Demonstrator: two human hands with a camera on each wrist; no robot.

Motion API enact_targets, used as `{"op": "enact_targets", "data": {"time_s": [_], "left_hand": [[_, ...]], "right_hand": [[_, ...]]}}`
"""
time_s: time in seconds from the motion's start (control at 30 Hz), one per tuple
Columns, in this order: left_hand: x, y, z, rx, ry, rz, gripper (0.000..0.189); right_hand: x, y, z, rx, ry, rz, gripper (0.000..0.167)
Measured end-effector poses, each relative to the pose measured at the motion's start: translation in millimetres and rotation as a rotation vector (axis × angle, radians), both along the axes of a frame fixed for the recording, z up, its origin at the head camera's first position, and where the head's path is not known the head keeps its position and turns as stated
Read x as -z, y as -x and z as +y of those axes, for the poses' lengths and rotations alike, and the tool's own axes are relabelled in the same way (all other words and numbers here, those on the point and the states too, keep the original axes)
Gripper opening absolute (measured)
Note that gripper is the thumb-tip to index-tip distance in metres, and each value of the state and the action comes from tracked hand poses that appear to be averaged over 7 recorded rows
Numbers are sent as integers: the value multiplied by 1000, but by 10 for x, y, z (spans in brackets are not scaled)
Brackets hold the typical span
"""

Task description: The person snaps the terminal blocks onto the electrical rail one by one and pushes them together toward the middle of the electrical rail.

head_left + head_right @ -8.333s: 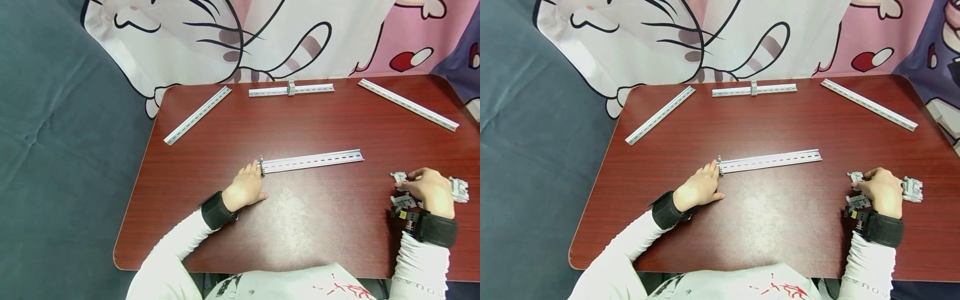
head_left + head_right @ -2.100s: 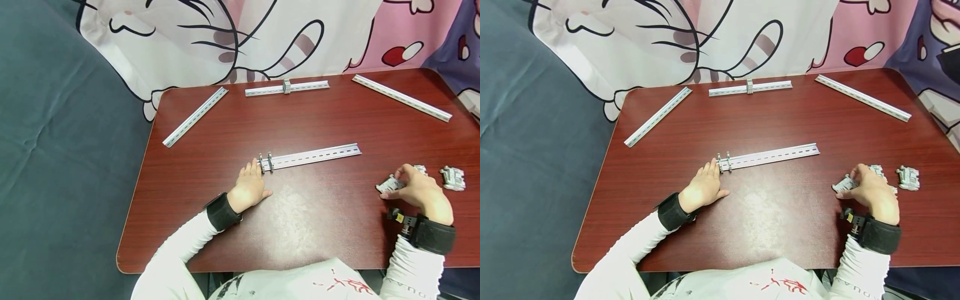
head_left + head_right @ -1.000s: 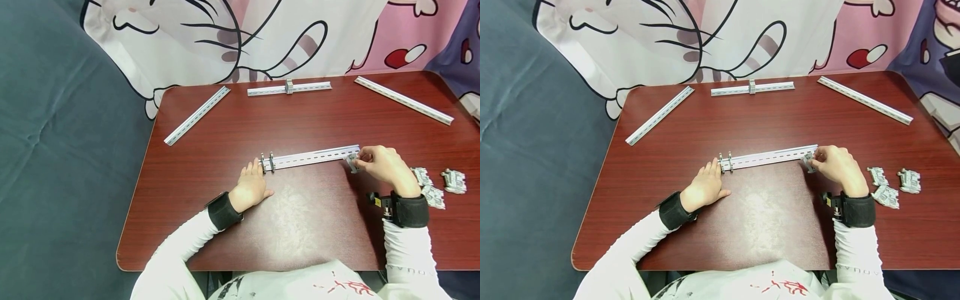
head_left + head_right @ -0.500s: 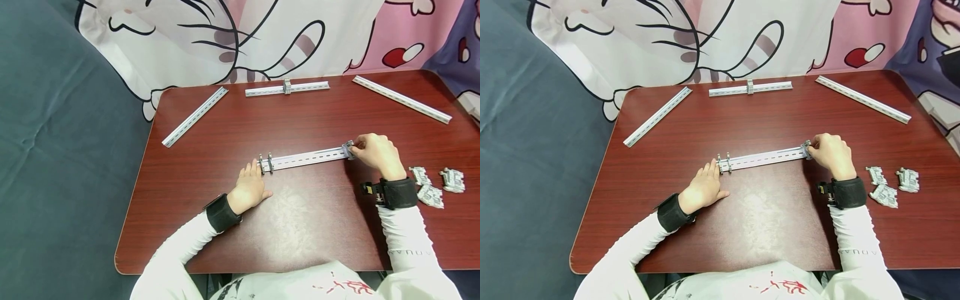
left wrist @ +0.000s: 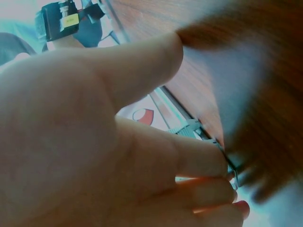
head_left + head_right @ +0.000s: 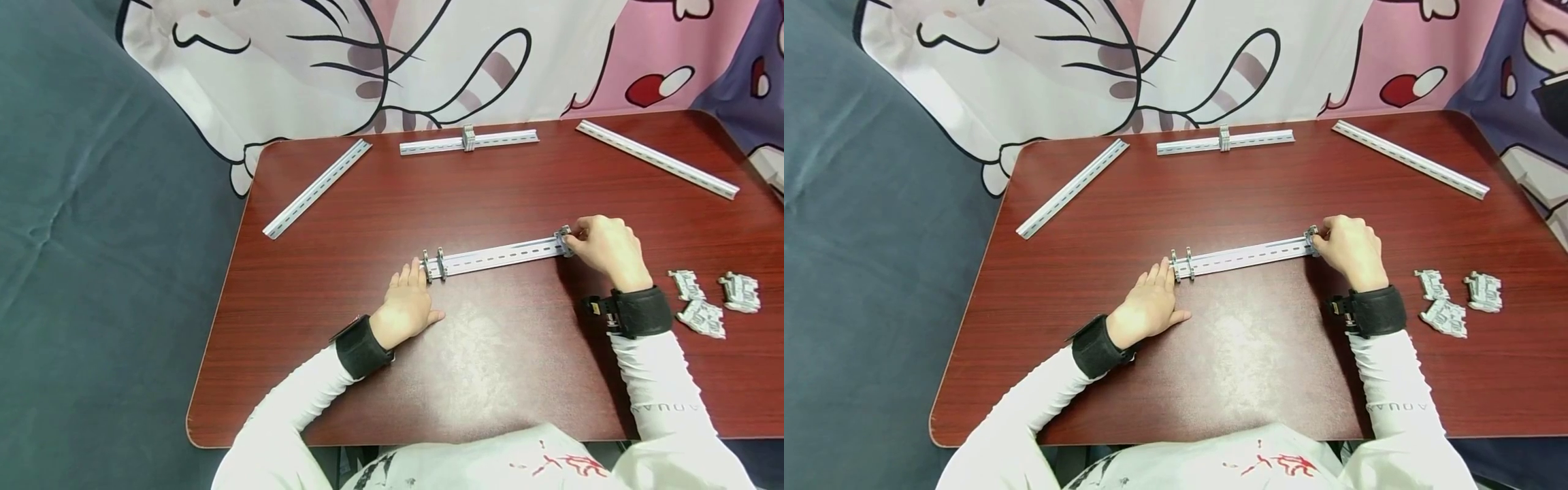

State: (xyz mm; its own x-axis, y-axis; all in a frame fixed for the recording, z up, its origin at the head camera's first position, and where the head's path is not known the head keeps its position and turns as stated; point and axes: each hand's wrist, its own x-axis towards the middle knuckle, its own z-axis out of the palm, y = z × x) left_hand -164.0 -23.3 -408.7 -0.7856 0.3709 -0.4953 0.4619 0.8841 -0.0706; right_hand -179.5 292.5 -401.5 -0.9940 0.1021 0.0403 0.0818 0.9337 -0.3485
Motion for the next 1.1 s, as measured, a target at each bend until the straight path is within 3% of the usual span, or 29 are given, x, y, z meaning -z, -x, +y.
{"op": "enact_targets", "data": {"time_s": [0.17, 0.4, 0.53, 0.7, 1.1], "left_hand": [[-18, 16, -1, -3, -9, -7, 86], [-32, 38, 7, -17, -31, -2, 87], [-29, 21, -2, -7, -35, 5, 87], [-16, -2, -1, -5, -32, -6, 87], [8, 2, 15, -42, -58, -14, 89]], "right_hand": [[11, 52, -21, -4, -3, 25, 24], [11, 145, -25, -82, -23, 101, 15], [33, 157, -16, -93, -13, 86, 14], [68, 129, 2, -85, 13, 59, 15], [88, 74, -44, -16, 32, 100, 19]]}}
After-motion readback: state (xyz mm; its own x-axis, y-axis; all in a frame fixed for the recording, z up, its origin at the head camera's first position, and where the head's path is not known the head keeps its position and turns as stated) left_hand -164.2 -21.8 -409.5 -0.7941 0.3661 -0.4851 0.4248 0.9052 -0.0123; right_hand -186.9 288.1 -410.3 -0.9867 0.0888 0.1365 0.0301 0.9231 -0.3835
